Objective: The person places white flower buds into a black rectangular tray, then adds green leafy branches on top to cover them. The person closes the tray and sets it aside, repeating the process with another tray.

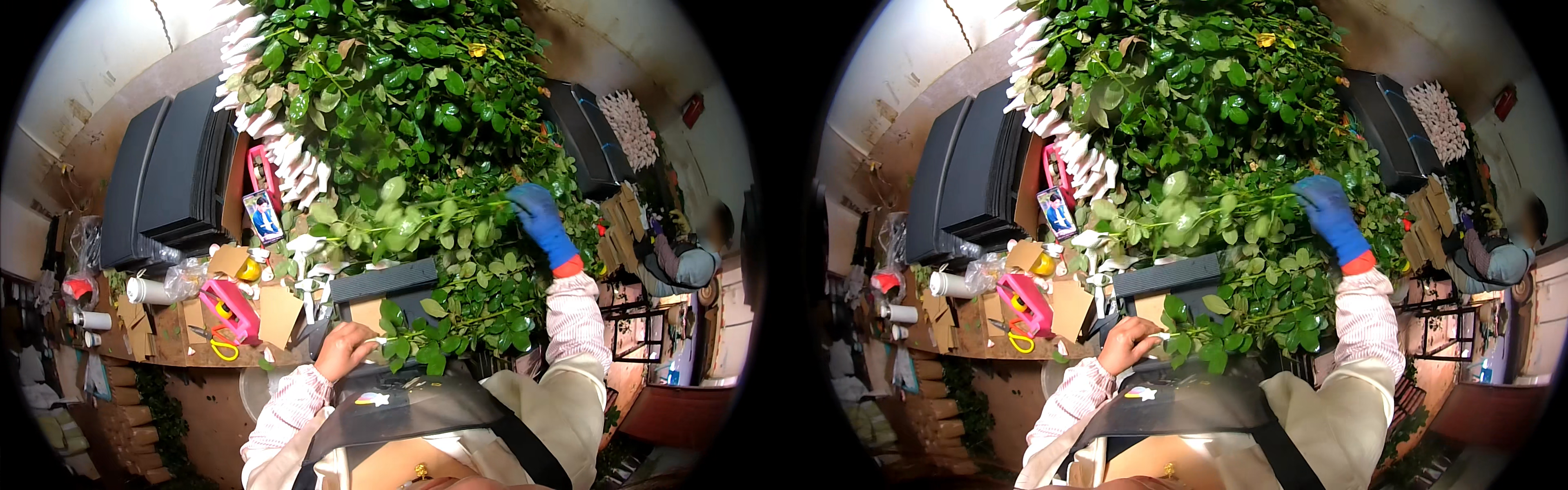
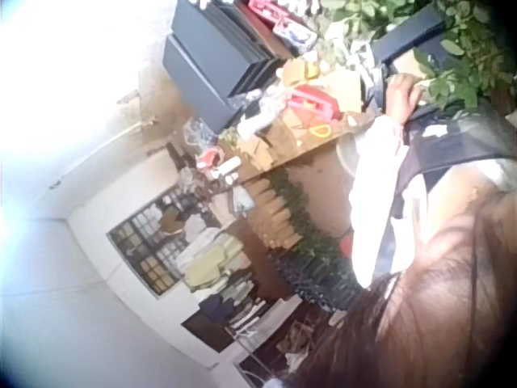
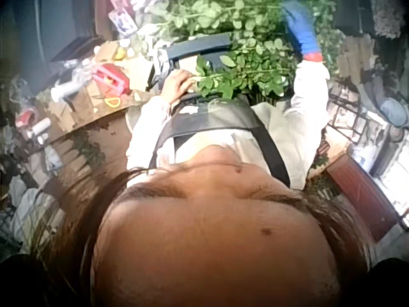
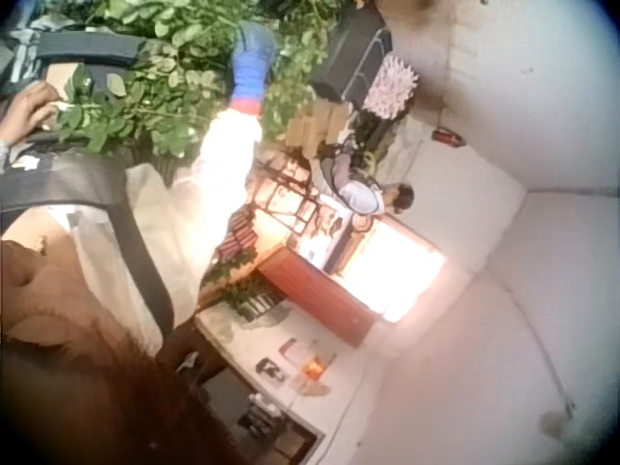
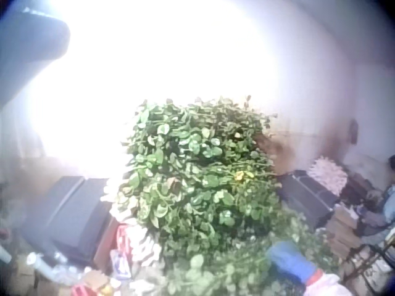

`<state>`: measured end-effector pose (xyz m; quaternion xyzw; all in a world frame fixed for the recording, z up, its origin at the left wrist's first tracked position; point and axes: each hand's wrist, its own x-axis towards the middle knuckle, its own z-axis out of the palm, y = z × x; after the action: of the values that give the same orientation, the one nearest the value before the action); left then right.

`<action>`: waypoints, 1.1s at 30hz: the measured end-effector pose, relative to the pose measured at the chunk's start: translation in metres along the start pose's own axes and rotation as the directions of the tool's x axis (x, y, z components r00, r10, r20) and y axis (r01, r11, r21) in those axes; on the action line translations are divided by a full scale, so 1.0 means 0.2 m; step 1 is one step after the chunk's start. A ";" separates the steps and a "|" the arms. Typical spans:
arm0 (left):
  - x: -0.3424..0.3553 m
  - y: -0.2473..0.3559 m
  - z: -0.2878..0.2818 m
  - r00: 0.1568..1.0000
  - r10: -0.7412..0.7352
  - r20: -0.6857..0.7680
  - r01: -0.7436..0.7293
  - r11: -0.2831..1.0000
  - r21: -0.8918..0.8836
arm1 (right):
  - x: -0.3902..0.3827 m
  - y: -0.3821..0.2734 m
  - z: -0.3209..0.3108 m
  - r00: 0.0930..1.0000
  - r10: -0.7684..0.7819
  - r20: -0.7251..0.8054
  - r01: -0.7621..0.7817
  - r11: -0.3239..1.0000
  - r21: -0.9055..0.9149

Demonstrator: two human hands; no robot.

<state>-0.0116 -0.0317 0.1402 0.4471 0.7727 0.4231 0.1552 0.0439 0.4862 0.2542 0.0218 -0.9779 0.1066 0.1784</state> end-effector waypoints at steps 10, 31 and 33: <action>-0.03 -0.10 0.09 0.932 -0.361 0.000 0.295 0.760 -0.579 | -0.71 0.04 -0.20 0.850 0.152 0.504 -0.204 0.978 0.049; 0.03 0.00 0.02 0.995 0.026 -0.095 -0.016 0.995 0.102 | 1.15 -0.51 0.71 0.944 0.291 0.157 -0.318 0.929 0.187; 0.04 0.02 0.05 0.991 0.003 -0.132 0.014 0.992 0.125 | 1.29 -0.51 0.89 0.919 0.352 0.175 -0.388 0.885 0.256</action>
<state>-0.0084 -0.0196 0.1387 0.4249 0.8075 0.4019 0.0765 -0.2511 0.3469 0.2036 -0.1334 -0.9474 0.2771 0.0889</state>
